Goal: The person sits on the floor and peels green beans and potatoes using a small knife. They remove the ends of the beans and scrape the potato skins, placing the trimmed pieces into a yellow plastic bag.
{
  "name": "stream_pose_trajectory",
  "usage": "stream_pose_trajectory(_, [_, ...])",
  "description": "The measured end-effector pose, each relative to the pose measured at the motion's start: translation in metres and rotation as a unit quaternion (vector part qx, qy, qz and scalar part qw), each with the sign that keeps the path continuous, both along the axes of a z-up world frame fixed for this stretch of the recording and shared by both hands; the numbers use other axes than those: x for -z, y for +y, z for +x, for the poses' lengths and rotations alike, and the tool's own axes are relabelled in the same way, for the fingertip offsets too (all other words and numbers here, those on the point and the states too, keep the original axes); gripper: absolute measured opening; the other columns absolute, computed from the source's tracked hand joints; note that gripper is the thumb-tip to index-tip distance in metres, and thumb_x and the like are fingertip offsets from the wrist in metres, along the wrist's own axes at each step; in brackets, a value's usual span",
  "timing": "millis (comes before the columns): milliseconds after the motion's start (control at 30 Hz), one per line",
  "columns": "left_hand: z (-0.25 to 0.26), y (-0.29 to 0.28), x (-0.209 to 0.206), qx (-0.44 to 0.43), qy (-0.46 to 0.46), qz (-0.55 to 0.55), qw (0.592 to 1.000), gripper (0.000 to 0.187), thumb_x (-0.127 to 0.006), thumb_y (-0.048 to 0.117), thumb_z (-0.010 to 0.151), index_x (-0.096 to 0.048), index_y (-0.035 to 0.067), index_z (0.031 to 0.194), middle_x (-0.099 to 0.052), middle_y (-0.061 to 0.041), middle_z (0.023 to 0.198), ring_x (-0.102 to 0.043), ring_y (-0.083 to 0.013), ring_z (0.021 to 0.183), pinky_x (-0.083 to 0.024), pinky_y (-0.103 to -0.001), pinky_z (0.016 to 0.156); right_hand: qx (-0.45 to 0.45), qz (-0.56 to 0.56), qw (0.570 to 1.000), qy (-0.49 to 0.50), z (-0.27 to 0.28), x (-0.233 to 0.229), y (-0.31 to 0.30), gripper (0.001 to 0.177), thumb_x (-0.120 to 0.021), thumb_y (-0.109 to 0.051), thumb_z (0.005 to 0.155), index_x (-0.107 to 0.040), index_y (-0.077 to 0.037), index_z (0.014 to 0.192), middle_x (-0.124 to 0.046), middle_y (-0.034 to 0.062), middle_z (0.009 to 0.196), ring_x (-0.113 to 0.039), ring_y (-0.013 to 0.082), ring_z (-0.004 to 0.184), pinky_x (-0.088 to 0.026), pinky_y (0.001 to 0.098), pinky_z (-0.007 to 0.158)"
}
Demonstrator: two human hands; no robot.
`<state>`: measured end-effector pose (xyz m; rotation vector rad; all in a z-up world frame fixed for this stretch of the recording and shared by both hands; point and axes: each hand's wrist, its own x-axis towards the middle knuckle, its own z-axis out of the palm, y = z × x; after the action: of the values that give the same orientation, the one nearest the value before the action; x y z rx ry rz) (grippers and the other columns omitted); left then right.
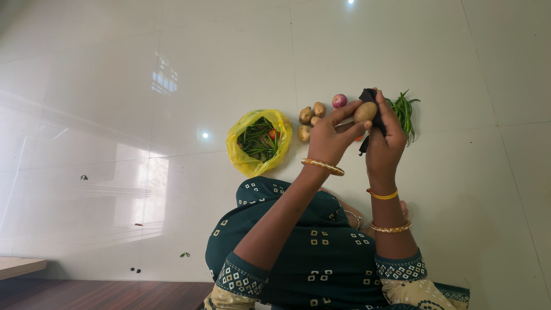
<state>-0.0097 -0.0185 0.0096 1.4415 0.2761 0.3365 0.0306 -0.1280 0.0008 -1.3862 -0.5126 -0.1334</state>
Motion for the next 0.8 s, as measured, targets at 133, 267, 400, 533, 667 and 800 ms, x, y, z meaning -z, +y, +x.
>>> stream_pose_trajectory(133, [0.005,0.004,0.002,-0.020,-0.019,-0.010,1.000,0.058,-0.080,0.012,0.088,-0.063,-0.002,0.141,-0.074,-0.018,0.122,-0.072,-0.0185,0.110,-0.059,-0.028,0.095,0.048,-0.105,0.993,-0.019,-0.009,-0.005,0.001,0.061,-0.040,0.018,0.097,-0.049,-0.002,0.154,-0.058,0.0152,0.153,-0.059,0.0234,0.139,-0.047,0.0368,0.118])
stream_pose_trajectory(267, [0.015,0.016,0.010,-0.070,-0.043,-0.127,0.989,0.058,-0.078,0.010,0.088,-0.059,-0.005,0.141,-0.069,-0.019,0.125,-0.071,-0.0202,0.107,-0.061,-0.030,0.090,0.018,-0.102,0.992,-0.070,-0.030,-0.014,0.015,0.062,-0.038,0.019,0.095,-0.047,-0.002,0.154,-0.046,0.0167,0.161,-0.052,0.0258,0.145,-0.051,0.0359,0.116])
stream_pose_trajectory(400, [0.021,0.021,0.016,-0.082,-0.035,-0.115,0.989,0.058,-0.077,0.010,0.088,-0.059,-0.006,0.140,-0.070,-0.018,0.125,-0.069,-0.0180,0.106,-0.062,-0.029,0.086,0.023,-0.107,0.990,-0.093,-0.030,-0.015,0.022,0.066,-0.038,0.020,0.092,-0.046,-0.001,0.154,-0.044,0.0171,0.162,-0.046,0.0280,0.150,-0.047,0.0371,0.118])
stream_pose_trajectory(533, [0.004,0.004,0.019,-0.054,0.013,-0.050,0.997,0.057,-0.082,0.011,0.086,-0.064,-0.009,0.136,-0.074,-0.017,0.119,-0.072,-0.0173,0.106,-0.060,-0.027,0.090,0.025,-0.050,0.997,-0.048,-0.016,-0.006,0.017,0.056,-0.042,0.017,0.102,-0.048,-0.001,0.155,-0.050,0.0140,0.161,-0.050,0.0252,0.149,-0.041,0.0383,0.126])
stream_pose_trajectory(667, [-0.001,-0.010,0.009,-0.035,-0.001,-0.083,0.996,0.058,-0.082,0.012,0.083,-0.064,-0.006,0.135,-0.073,-0.014,0.121,-0.073,-0.0179,0.107,-0.062,-0.029,0.091,0.014,0.000,1.000,0.000,-0.014,-0.006,0.008,0.055,-0.041,0.016,0.101,-0.048,0.000,0.154,-0.048,0.0138,0.162,-0.048,0.0237,0.150,-0.041,0.0376,0.126])
stream_pose_trajectory(800, [0.008,-0.010,0.002,-0.044,-0.046,-0.098,0.993,0.059,-0.082,0.010,0.084,-0.063,-0.006,0.137,-0.071,-0.016,0.123,-0.069,-0.0204,0.115,-0.059,-0.030,0.096,0.013,-0.004,1.000,-0.023,-0.021,-0.011,0.006,0.060,-0.037,0.017,0.099,-0.044,0.000,0.156,-0.044,0.0134,0.164,-0.046,0.0229,0.151,-0.040,0.0363,0.126])
